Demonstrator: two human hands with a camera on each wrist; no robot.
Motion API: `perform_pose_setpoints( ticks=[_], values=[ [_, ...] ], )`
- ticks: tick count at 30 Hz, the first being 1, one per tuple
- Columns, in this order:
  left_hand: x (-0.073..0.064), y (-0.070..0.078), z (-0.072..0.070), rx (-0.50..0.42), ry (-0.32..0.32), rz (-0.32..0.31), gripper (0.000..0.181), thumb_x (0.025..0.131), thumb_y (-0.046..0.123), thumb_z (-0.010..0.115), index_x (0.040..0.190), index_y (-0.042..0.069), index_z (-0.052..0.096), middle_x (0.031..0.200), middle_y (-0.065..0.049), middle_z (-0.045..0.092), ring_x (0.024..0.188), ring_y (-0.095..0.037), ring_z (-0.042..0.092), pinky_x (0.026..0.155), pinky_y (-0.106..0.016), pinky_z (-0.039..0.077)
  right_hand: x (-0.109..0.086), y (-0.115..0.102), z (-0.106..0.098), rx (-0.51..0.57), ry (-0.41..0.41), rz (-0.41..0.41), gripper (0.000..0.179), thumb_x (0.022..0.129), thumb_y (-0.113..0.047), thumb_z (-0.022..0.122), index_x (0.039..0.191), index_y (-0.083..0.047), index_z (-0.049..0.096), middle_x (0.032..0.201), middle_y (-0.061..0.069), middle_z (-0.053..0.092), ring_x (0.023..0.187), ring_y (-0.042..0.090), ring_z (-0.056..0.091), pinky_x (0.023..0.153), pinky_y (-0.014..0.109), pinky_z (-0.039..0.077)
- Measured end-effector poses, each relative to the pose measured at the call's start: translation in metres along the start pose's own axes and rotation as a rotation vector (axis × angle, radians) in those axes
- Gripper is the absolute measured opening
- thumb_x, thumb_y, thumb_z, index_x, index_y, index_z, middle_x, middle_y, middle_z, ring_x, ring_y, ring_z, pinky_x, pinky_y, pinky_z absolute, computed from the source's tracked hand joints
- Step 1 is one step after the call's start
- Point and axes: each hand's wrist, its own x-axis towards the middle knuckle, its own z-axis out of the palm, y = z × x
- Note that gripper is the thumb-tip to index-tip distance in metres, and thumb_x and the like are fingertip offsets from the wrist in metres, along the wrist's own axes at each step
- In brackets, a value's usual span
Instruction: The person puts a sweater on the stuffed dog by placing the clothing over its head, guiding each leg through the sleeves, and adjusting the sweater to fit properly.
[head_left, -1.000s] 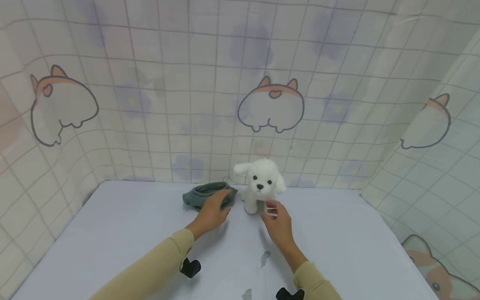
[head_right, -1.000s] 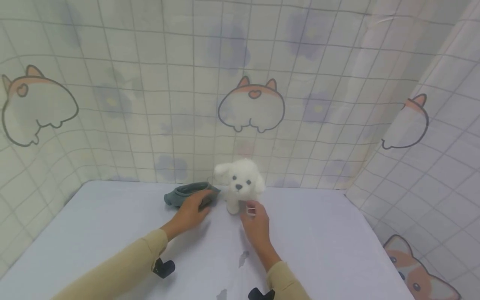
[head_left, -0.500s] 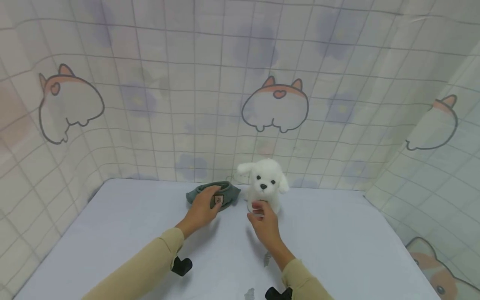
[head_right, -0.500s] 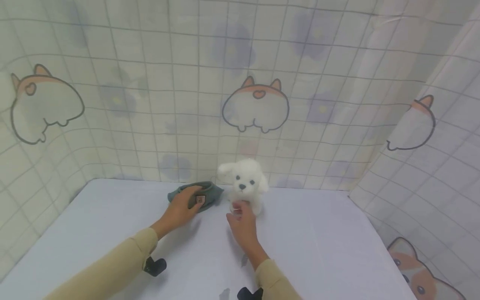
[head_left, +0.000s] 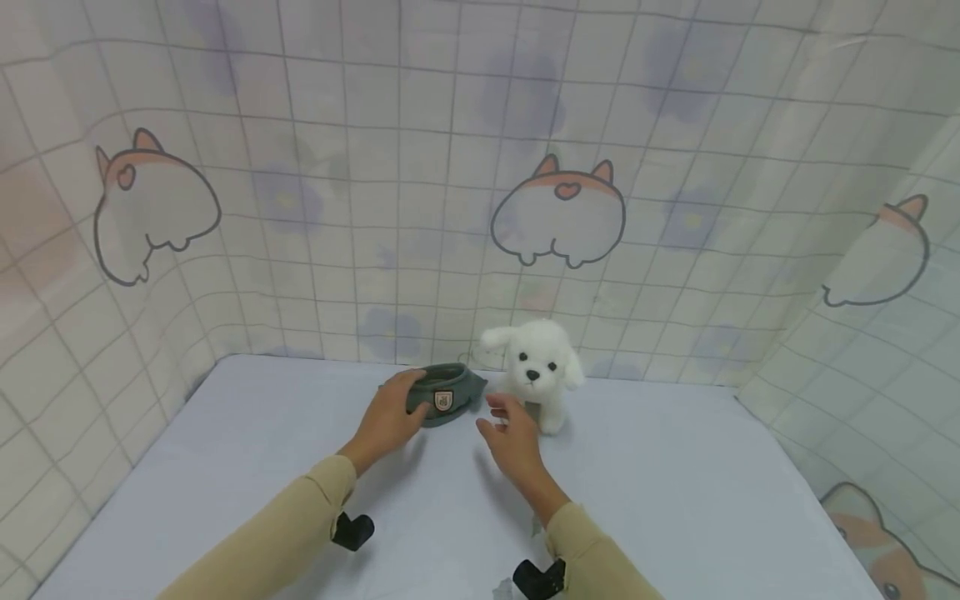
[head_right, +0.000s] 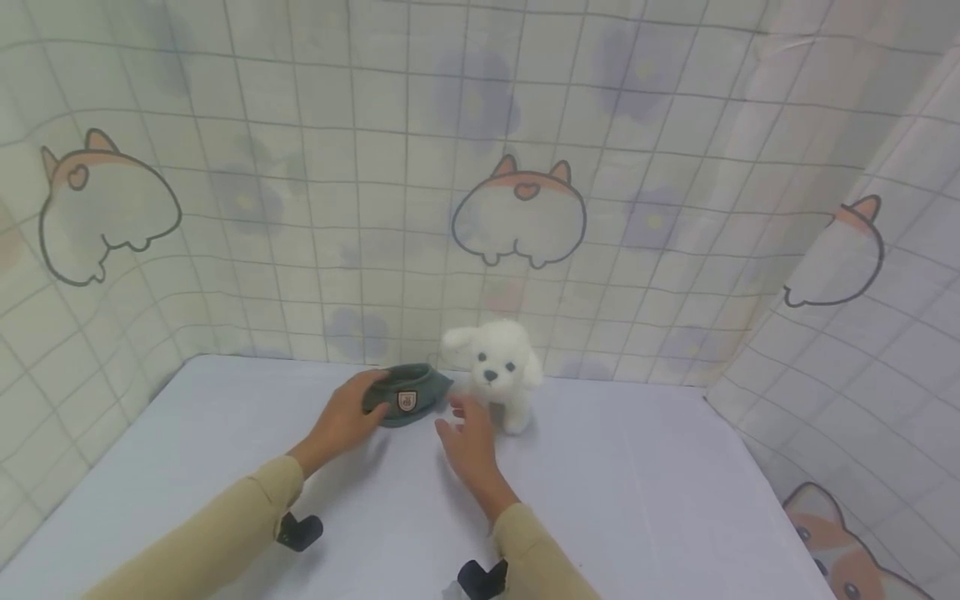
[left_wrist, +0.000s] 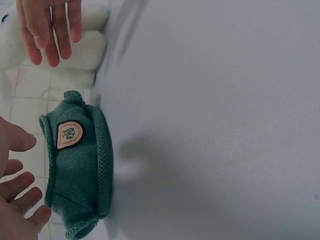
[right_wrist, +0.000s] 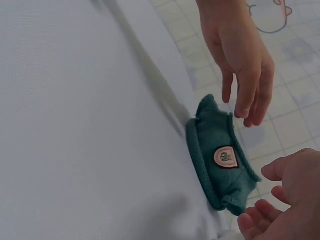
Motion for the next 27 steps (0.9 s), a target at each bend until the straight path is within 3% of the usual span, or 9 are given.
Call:
perform_pose_setpoints(
  ticks=[14, 19, 27],
  values=[
    [0.003, -0.008, -0.009, 0.003, 0.047, -0.102, 0.048, 0.09, 0.017, 0.061, 0.133, -0.003, 0.051, 0.138, -0.023, 0.052, 0.13, -0.041, 0.046, 0.109, -0.054, 0.037, 0.015, -0.005, 0.008, -0.047, -0.064, -0.002, 0.045, 0.089, -0.009, 0.065, 0.132, -0.002, 0.053, 0.137, 0.016, 0.055, 0.126, 0.036, 0.052, 0.101, 0.045, 0.049],
    [0.006, -0.012, -0.009, 0.005, 0.021, -0.152, 0.052, 0.094, 0.026, 0.057, 0.136, -0.004, 0.047, 0.141, -0.024, 0.048, 0.133, -0.041, 0.042, 0.112, -0.053, 0.034, 0.019, -0.005, 0.011, -0.056, -0.082, 0.03, 0.047, 0.09, -0.011, 0.064, 0.135, -0.005, 0.051, 0.141, 0.015, 0.052, 0.13, 0.035, 0.049, 0.104, 0.044, 0.046],
    [0.016, -0.019, -0.006, -0.047, -0.021, -0.294, 0.06, 0.098, 0.039, 0.049, 0.141, -0.002, 0.043, 0.146, -0.025, 0.043, 0.136, -0.042, 0.038, 0.112, -0.054, 0.033, 0.024, -0.003, 0.015, -0.048, -0.109, 0.066, 0.052, 0.091, -0.012, 0.063, 0.139, -0.006, 0.046, 0.146, 0.015, 0.047, 0.133, 0.036, 0.046, 0.106, 0.046, 0.044]
  ],
)
